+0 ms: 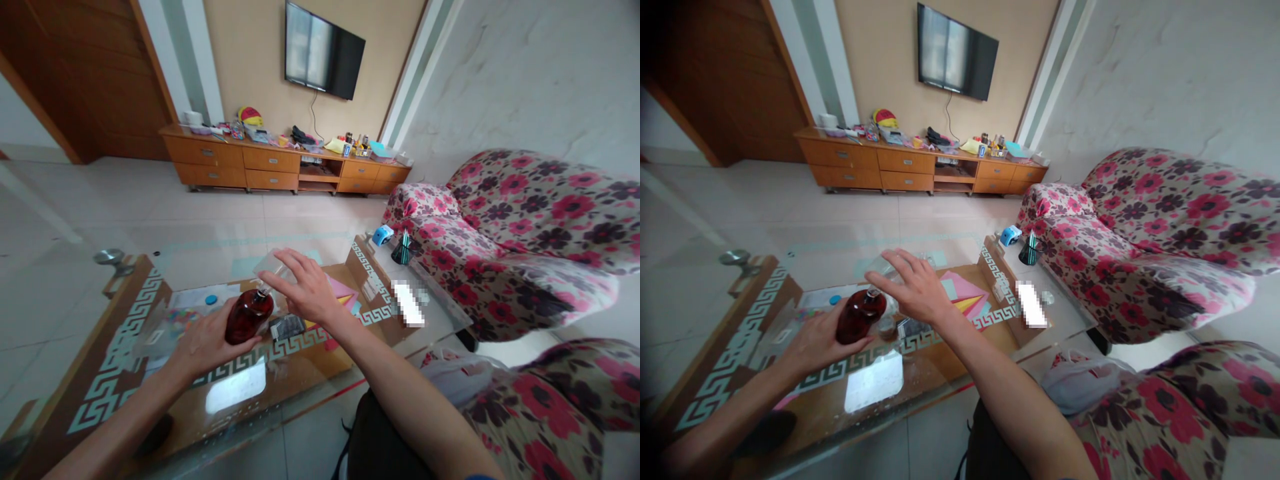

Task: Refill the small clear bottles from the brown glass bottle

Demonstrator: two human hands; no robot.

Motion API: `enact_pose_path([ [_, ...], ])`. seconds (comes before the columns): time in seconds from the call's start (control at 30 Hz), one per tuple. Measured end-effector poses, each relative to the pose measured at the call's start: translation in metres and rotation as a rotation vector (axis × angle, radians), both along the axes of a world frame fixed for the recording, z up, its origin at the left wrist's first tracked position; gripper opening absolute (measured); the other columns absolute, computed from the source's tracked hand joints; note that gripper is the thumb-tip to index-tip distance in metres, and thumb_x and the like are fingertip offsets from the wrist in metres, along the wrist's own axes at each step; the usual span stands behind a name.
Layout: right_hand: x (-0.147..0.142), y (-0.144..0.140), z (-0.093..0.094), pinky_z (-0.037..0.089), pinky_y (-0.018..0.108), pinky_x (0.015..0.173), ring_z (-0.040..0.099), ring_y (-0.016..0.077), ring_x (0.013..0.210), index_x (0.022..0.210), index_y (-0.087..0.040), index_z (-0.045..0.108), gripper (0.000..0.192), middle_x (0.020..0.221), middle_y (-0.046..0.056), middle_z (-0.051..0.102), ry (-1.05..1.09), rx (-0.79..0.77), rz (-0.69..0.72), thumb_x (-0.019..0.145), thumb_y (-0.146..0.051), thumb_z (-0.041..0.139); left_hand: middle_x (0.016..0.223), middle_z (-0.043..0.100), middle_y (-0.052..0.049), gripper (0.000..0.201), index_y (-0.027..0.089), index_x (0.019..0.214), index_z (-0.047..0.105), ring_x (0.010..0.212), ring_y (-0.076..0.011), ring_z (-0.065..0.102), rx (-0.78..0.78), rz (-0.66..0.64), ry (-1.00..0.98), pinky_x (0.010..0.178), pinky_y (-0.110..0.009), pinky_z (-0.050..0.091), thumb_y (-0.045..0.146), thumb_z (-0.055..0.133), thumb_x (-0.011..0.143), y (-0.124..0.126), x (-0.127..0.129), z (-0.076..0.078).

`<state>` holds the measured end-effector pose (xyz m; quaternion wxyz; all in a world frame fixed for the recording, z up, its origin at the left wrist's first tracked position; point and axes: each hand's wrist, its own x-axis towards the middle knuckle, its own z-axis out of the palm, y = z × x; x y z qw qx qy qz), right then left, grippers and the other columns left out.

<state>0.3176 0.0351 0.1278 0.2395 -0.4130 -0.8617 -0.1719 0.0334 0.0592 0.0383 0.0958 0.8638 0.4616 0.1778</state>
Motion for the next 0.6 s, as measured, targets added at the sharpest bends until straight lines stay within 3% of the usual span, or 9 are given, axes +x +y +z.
enact_pose_path([
  [0.23,0.001,-0.004,-0.002,0.046,0.049,0.115,0.040,0.0284,0.152,0.159,-0.033,0.046,0.074,0.171,0.009,0.038,0.072,-0.082,-0.090,0.091,-0.017,0.070,0.112,0.080,-0.015,0.091,0.026,0.155,0.046,0.096,-0.0391,0.079,-0.043,-0.087,-0.053,0.078,-0.042,0.057,0.070,0.074,0.080,0.006,-0.003,0.003],
  [0.4,0.007,-0.002,-0.008,0.042,0.050,0.118,0.038,0.0307,0.155,0.158,-0.025,0.046,0.065,0.168,0.010,0.044,0.090,-0.124,-0.192,0.097,-0.033,0.069,0.111,0.079,-0.016,0.092,0.023,0.154,0.048,0.100,-0.0414,0.077,-0.074,-0.038,0.055,0.080,-0.044,0.056,0.074,0.069,0.081,0.007,-0.004,0.008],
  [0.6,0.022,0.002,-0.014,0.039,0.049,0.121,0.040,0.0316,0.152,0.157,-0.021,0.046,0.073,0.159,0.011,0.055,0.161,-0.183,-0.243,0.098,-0.057,0.070,0.118,0.076,-0.013,0.097,0.021,0.151,0.046,0.108,-0.0378,0.074,-0.132,0.051,0.174,0.088,-0.040,0.053,0.084,0.062,0.080,0.010,-0.017,0.010],
])
